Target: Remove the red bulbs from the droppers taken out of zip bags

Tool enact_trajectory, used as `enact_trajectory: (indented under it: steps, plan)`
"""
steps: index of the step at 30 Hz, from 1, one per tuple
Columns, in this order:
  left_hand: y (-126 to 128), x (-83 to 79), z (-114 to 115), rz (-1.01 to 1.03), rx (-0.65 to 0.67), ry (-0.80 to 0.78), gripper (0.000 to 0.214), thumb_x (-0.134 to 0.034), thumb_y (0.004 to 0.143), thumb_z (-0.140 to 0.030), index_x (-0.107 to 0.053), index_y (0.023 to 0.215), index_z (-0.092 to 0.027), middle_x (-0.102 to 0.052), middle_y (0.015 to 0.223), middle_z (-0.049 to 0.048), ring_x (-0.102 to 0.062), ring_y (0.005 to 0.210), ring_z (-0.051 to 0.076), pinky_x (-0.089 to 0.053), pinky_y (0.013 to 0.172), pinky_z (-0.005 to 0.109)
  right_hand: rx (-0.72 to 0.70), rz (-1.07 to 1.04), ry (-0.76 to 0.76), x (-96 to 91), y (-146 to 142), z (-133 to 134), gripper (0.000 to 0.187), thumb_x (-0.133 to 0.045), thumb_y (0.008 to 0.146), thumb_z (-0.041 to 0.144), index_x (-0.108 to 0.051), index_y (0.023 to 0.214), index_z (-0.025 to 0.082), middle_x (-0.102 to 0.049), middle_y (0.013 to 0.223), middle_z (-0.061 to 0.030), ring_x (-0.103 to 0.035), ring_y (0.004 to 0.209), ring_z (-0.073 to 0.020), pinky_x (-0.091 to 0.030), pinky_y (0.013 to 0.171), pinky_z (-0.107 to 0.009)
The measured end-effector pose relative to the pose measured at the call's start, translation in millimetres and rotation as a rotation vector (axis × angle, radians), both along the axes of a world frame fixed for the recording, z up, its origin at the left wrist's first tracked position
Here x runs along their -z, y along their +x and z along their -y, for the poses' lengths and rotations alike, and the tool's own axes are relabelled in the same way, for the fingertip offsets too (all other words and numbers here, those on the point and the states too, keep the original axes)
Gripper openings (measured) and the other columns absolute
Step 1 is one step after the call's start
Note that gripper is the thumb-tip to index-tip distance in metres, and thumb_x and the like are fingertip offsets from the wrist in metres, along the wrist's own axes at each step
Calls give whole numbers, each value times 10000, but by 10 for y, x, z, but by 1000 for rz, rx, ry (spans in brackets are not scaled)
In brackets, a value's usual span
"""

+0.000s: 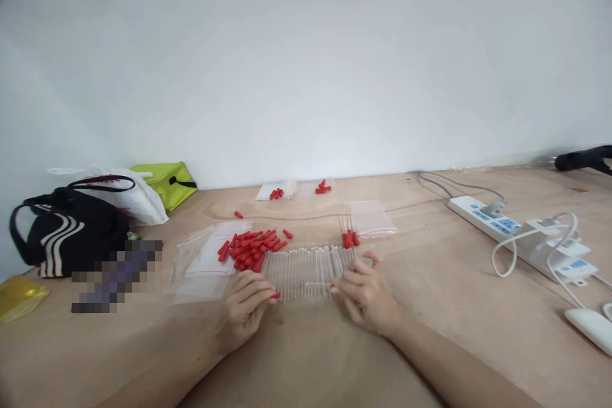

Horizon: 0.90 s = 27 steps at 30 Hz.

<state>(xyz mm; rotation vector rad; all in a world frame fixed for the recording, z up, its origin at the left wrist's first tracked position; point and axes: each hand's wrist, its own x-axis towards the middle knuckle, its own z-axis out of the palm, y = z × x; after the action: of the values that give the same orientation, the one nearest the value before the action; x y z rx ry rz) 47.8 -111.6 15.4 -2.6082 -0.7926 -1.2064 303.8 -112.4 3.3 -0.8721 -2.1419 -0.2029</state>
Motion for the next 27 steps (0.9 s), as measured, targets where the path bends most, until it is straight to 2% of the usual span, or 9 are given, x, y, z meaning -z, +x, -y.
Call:
enact_trajectory:
  steps: [3,6,10,12,14,17,22,24,27]
  plan:
    - [-132,-61,-68,68,-138,7,98,-496,816,-155,-579,859,-184,-607,774,24,-527,741,138,-423,693,265,141,-64,-48,-40,96,-80,216,-429,849,233,-627,764,222,-584,574,27,-477,635,-116,-214,796,-350]
    - [-209,-212,-275,80,-354,-35,144,-478,825,-221,-606,883,-190,-588,793,42,-540,750,152,-425,703,285,275,-130,-23,-26,127,-161,205,-444,842,232,-642,791,224,-637,620,17,-492,610,-110,-213,806,-348]
    - [-177,-462,-700,2,-716,-219,161,-505,784,-305,-592,883,-214,-629,806,30,-564,834,212,-360,789,372,408,-130,45,47,139,-218,210,-449,831,230,-651,775,213,-655,617,4,-502,595,-112,-213,809,-346]
    - [-134,-520,-899,-10,-834,-327,242,-520,758,-293,-521,979,-194,-643,758,16,-562,877,225,-311,840,404,422,-79,45,76,137,-226,225,-437,831,224,-651,762,210,-644,579,4,-500,591,-116,-210,808,-346]
    - [-104,-507,-1049,-62,-909,-451,279,-511,752,-288,-474,1006,-181,-648,734,14,-556,905,236,-275,864,428,417,-39,47,93,123,-228,236,-426,832,215,-652,765,209,-632,550,5,-492,582,-115,-207,809,-346]
    - [-108,-415,-1170,-138,-946,-557,236,-518,733,-296,-488,937,-182,-650,740,37,-552,917,260,-257,864,455,406,-8,50,97,84,-218,236,-425,830,208,-657,787,210,-620,536,5,-483,586,-116,-205,811,-345]
    - [-87,-348,-1160,-126,-935,-582,204,-510,740,-358,-516,856,-191,-649,802,60,-546,919,266,-277,835,459,390,46,-42,60,38,-178,238,-441,835,310,-649,894,211,-635,607,-7,-501,633,-133,-207,805,-353]
    - [22,-362,-1106,-117,-903,-555,181,-492,758,-350,-534,837,-192,-637,893,72,-521,965,255,-272,845,446,378,77,-71,48,33,-168,274,-439,835,372,-645,911,207,-639,638,-16,-510,655,-140,-212,799,-352]
    - [325,-372,-999,-147,-786,-528,133,-505,757,-321,-578,776,-211,-622,946,47,-490,1006,229,-269,861,415,367,116,-85,45,30,-171,324,-421,837,432,-642,918,210,-644,692,-29,-523,701,-152,-214,793,-350]
